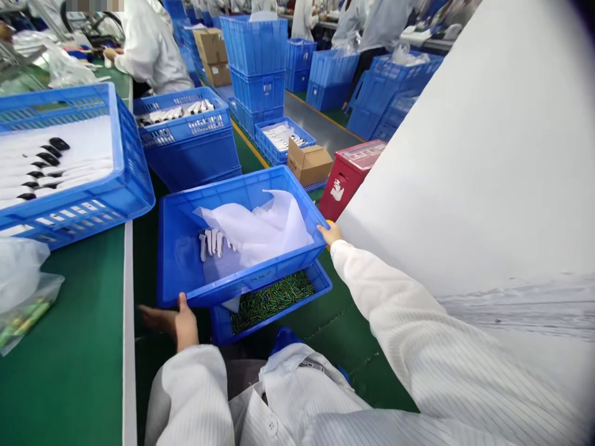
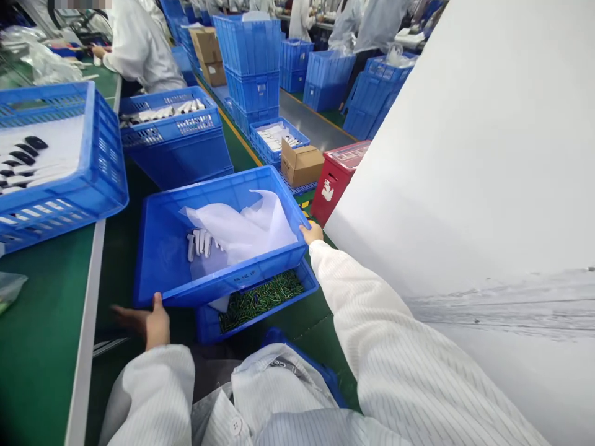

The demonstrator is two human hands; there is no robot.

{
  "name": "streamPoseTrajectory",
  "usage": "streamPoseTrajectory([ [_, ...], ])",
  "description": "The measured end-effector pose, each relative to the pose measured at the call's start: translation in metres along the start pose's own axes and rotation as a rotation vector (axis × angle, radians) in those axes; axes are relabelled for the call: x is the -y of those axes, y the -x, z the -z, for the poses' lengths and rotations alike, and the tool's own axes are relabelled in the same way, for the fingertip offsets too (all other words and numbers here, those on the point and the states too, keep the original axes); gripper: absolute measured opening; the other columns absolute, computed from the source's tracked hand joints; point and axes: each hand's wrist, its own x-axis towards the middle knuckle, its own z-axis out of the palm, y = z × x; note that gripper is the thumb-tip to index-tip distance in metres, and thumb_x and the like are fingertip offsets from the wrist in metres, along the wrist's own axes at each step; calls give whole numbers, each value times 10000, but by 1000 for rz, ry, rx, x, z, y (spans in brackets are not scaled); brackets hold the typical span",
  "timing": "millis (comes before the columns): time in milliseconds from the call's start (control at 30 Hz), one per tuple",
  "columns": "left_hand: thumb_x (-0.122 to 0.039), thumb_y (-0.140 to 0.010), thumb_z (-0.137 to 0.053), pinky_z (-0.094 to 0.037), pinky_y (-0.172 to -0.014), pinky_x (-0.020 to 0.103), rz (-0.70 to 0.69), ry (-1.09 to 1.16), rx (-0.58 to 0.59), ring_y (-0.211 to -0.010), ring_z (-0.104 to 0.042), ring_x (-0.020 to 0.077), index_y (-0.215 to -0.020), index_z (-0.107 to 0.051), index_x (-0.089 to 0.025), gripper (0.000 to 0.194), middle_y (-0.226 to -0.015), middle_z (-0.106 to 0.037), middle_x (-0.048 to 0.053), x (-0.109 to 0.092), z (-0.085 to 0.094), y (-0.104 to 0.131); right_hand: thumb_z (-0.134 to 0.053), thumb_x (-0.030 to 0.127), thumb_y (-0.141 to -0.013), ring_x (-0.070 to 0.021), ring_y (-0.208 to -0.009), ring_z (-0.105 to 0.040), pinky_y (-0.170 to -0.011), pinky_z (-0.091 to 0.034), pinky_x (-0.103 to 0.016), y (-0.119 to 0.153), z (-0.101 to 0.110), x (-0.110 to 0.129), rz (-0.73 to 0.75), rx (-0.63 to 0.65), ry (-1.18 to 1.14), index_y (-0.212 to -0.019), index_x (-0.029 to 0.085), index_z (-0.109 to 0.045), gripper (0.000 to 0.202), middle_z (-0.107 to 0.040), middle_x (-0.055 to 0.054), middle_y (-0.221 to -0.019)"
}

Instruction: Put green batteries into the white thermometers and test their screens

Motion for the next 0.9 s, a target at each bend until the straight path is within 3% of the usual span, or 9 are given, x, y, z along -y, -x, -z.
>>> streamPoseTrajectory([
  [67,-348,-956,-436,-228,-1093,590,-113,-100,79,-1344,-329,317,-1405,-354,-180,487,-1469,-346,141,-19,-7,-6,-578,328,-917,-191,-949,-631,-852,-520,-407,-6,-4,8,-4,-12,9,-1087,135,-610,260,-644,-67,-1069],
  [133,-383,-915,-522,-234,-1100,553,-237,-198,266,-1265,-446,278,-1258,-535,-171,403,-1323,-531,112,-39,-17,-11,-583,328,-914,-194,-957,-629,-863,-513,-414,-10,-5,14,-4,-22,16,-1075,134,-615,255,-646,-66,-1066],
  [233,-480,-870,-565,-332,-1040,517,-337,-359,534,-1075,-588,245,-1049,-660,-175,366,-1059,-677,81,-63,-29,-17,-592,326,-908,-195,-966,-626,-881,-501,-421,-15,-4,19,7,-33,21,-1034,130,-627,235,-651,-64,-1056],
  [333,-566,-860,-526,-444,-908,466,-349,-517,686,-964,-627,240,-1078,-649,-170,469,-996,-685,94,-72,-33,-31,-604,321,-898,-199,-975,-624,-901,-485,-431,-25,-7,24,30,-43,7,-1004,128,-634,223,-657,-62,-1044],
  [500,-548,-891,-479,-468,-848,432,-356,-706,831,-906,-638,223,-1110,-633,-169,464,-958,-682,83,-73,-38,-67,-644,273,-856,-207,-985,-621,-931,-450,-441,-43,-20,36,68,-52,-61,-977,126,-642,190,-674,-61,-1015],
  [667,-616,-871,-418,-465,-825,419,-351,-773,908,-964,-635,265,-1219,-588,-179,584,-1077,-679,116,-74,-45,-92,-684,268,-767,-255,-996,-618,-945,-427,-412,-57,-29,48,72,-78,-200,-907,108,-663,214,-688,-68,-922],
  [733,-659,-842,-391,-467,-762,375,-369,-774,986,-934,-648,295,-1116,-662,-182,613,-1009,-706,115,-75,-48,-97,-591,380,-836,-233,-978,-628,-914,-454,-373,-60,-28,43,47,-109,-282,-977,102,-653,318,-682,-65,-936],
  [800,-686,-815,-371,-453,-677,334,-393,-774,1069,-844,-665,306,-937,-727,-183,628,-852,-724,111,-76,-51,-101,-332,468,-948,-184,-960,-640,-855,-488,-319,-55,-30,28,-8,-153,-365,-1140,120,-593,476,-666,-58,-996],
  [900,-671,-805,-372,-417,-601,315,-415,-779,1131,-730,-661,294,-839,-742,-199,601,-715,-707,96,-77,-56,-104,-75,442,-991,-137,-933,-646,-770,-511,-261,-26,-50,-12,-150,-209,-425,-1283,181,-484,566,-634,-48,-1068],
])
